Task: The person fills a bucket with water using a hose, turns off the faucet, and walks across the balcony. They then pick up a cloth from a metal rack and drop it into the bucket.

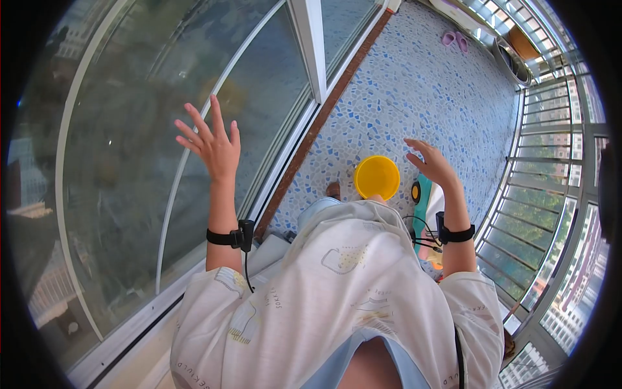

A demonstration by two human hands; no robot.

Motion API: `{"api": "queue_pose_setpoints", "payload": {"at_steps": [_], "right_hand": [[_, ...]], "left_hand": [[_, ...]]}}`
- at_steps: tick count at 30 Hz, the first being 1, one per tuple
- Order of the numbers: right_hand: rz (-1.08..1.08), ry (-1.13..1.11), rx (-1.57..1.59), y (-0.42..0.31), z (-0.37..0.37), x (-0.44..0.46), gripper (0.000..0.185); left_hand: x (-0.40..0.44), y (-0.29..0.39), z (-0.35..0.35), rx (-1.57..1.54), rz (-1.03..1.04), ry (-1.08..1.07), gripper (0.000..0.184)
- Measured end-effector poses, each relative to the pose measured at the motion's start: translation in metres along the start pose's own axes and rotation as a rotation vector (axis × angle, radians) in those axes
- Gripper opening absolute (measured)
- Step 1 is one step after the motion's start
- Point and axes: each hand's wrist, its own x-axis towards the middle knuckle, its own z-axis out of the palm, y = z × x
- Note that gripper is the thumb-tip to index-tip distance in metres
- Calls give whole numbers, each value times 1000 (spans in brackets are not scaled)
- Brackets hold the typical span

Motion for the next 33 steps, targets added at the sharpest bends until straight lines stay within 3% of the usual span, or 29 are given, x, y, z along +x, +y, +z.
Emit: {"api": "queue_pose_setpoints", "payload": {"at_steps": [12,22,24,28,33], "right_hand": [[120,88,17,-2,14,-15,40],[182,146,13,-11,8,-45,42],[230,130,9,-11,8,-50,42],[208,211,-6,-11,8,-62,41],[233,239,-2,-19,6,-71,41]], "left_hand": [[19,-13,7,-153,-38,-32,81],[13,-37,40,-47,-94,-6,84],[12,-45,51,173,-100,-50,84],[13,-44,58,226,-77,38,84],[14,-42,52,263,-96,-34,81]]}}
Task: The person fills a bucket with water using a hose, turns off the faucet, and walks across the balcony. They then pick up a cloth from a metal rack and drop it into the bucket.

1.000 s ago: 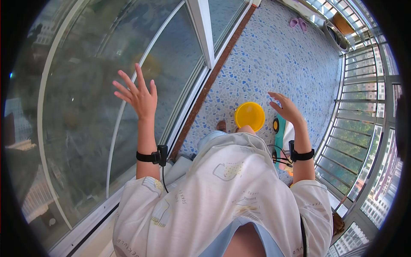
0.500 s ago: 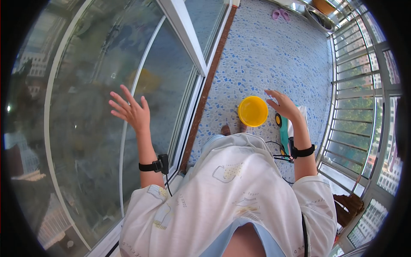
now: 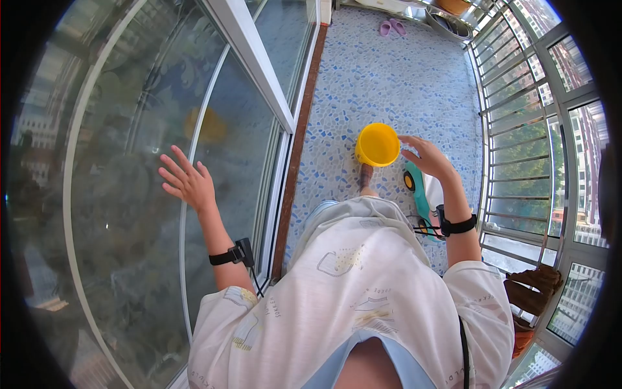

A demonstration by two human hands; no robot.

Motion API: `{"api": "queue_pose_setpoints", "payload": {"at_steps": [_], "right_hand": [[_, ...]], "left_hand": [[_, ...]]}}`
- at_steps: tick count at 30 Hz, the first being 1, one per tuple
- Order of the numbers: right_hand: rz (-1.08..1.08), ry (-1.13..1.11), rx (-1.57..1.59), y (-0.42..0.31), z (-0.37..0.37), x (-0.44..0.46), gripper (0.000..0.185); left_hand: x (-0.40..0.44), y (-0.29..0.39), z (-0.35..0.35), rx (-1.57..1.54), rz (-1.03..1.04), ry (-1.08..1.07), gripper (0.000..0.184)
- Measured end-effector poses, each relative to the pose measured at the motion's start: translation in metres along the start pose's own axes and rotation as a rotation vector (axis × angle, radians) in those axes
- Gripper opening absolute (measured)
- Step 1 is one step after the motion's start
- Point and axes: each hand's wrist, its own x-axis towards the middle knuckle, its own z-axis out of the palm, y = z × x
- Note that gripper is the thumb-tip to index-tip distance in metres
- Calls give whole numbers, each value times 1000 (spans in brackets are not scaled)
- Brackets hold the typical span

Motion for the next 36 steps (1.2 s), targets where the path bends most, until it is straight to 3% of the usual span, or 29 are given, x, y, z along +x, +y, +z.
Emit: {"api": "queue_pose_setpoints", "payload": {"at_steps": [17,29,32,36], "right_hand": [[78,130,89,22,-39,-35,41],[183,365,112,49,-60,-71,42],[234,336,101,70,-65,-66,41],[235,379,15,106,-70,-50,41]], "left_hand": [[0,-1,8,5,2,132,85],[0,0,-8,-275,98,159,83],[2,14,-21,-332,64,120,81],[12,41,-28,-396,-51,227,80]]}}
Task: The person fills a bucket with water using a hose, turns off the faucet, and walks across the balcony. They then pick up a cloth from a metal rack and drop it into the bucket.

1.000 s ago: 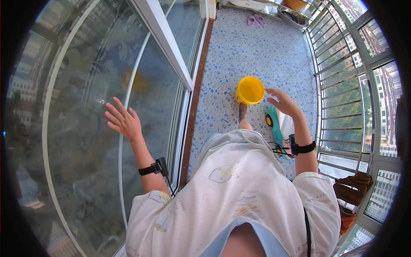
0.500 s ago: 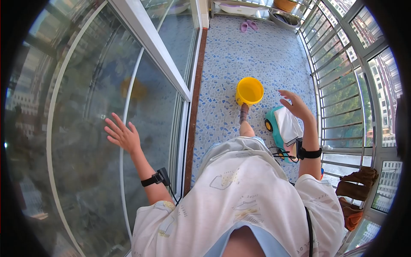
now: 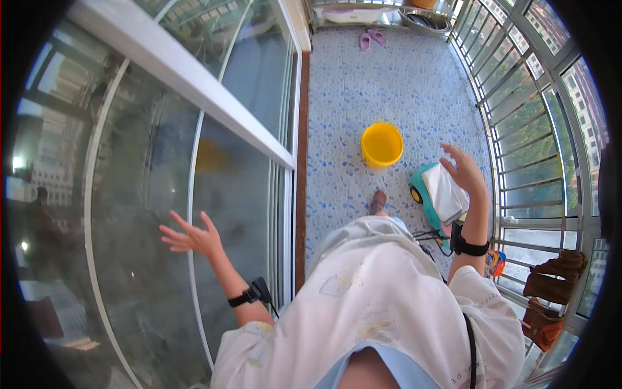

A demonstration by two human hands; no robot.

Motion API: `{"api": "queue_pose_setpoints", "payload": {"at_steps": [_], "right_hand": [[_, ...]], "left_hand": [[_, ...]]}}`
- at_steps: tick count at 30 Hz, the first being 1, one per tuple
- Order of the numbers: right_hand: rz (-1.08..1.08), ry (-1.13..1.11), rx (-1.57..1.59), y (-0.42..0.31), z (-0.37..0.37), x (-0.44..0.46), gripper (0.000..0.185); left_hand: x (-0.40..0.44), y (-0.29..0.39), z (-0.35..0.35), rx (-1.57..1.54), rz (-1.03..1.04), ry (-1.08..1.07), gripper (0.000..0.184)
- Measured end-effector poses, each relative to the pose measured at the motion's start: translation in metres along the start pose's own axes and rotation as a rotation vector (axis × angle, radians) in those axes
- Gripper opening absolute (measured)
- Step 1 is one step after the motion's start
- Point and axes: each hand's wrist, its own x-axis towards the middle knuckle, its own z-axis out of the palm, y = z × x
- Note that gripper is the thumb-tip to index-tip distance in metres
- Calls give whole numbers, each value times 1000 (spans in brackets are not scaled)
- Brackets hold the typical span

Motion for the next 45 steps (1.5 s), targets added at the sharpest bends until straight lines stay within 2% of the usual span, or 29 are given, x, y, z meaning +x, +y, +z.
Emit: {"api": "queue_pose_setpoints", "payload": {"at_steps": [3,5,9,11,12,15,20,29,33,36,39,45], "right_hand": [[-30,15,33,15,-1,17,41],[46,-66,56,15,-6,29,41],[82,-81,75,52,-5,55,45],[132,-108,69,68,-12,65,47],[163,-136,50,76,-17,71,49],[241,-122,22,111,-26,84,51],[287,-115,36,136,-55,107,51],[294,-118,83,165,-59,136,51],[283,-131,116,174,-41,145,51],[360,-178,122,160,-51,158,51],[325,-57,120,157,-46,170,51],[359,-88,119,138,-43,223,51]], "left_hand": [[14,35,4,-13,8,86,80],[26,66,4,-65,42,16,82],[54,124,23,-119,156,-38,83],[71,163,37,-423,158,-110,84],[78,184,43,-467,156,-113,85],[96,239,59,-372,187,-136,88],[124,310,51,-426,202,-146,89],[131,356,69,-368,267,-198,90],[141,366,100,-403,266,-217,89],[154,381,123,-432,295,-216,89],[173,395,147,-465,273,-252,90],[226,405,186,-482,273,-242,89]]}}
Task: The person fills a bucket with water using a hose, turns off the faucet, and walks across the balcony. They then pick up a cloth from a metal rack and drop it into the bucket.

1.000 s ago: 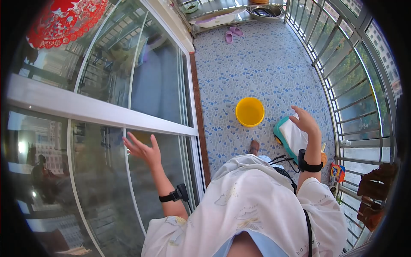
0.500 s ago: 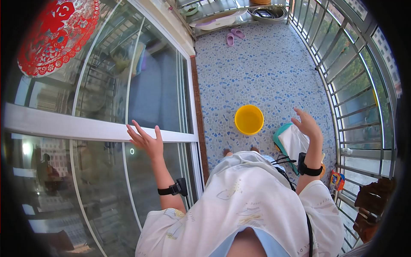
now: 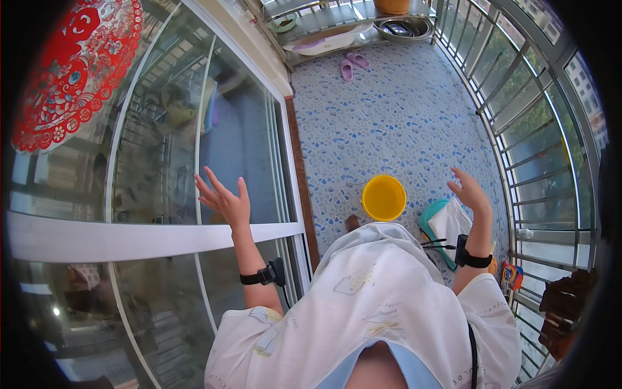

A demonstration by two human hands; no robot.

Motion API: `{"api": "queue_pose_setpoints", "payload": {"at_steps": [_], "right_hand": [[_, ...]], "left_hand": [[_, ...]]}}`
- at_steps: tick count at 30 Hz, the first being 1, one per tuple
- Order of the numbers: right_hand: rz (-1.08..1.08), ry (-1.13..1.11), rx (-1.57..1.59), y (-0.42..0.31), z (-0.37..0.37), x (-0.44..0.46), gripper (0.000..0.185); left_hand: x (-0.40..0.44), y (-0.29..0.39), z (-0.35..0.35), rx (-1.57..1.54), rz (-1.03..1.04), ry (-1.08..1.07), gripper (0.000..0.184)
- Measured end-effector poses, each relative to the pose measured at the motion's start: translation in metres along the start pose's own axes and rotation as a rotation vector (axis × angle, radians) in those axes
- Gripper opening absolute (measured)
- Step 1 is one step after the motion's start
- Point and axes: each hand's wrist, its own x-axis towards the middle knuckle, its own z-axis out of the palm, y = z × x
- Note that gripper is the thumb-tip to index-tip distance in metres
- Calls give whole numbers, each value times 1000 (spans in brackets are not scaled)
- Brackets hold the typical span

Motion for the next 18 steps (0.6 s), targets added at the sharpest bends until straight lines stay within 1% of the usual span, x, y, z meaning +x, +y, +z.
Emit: {"api": "queue_pose_setpoints", "payload": {"at_steps": [4,6,9,14,16,18], "right_hand": [[50,-20,-20,-56,2,29,52],[-38,-7,-31,-77,7,41,51],[-53,20,-83,-92,19,56,50],[28,-18,-95,-115,24,58,48],[52,-11,-113,-118,27,55,49],[64,-23,-78,-119,29,52,49]], "left_hand": [[22,-35,26,14,-10,-29,86],[27,-52,43,11,-13,-65,86],[34,-68,65,7,-7,-106,86],[48,-92,93,40,-14,-162,90],[52,-104,105,271,-103,-129,94],[56,-116,111,283,-112,-131,96]]}}
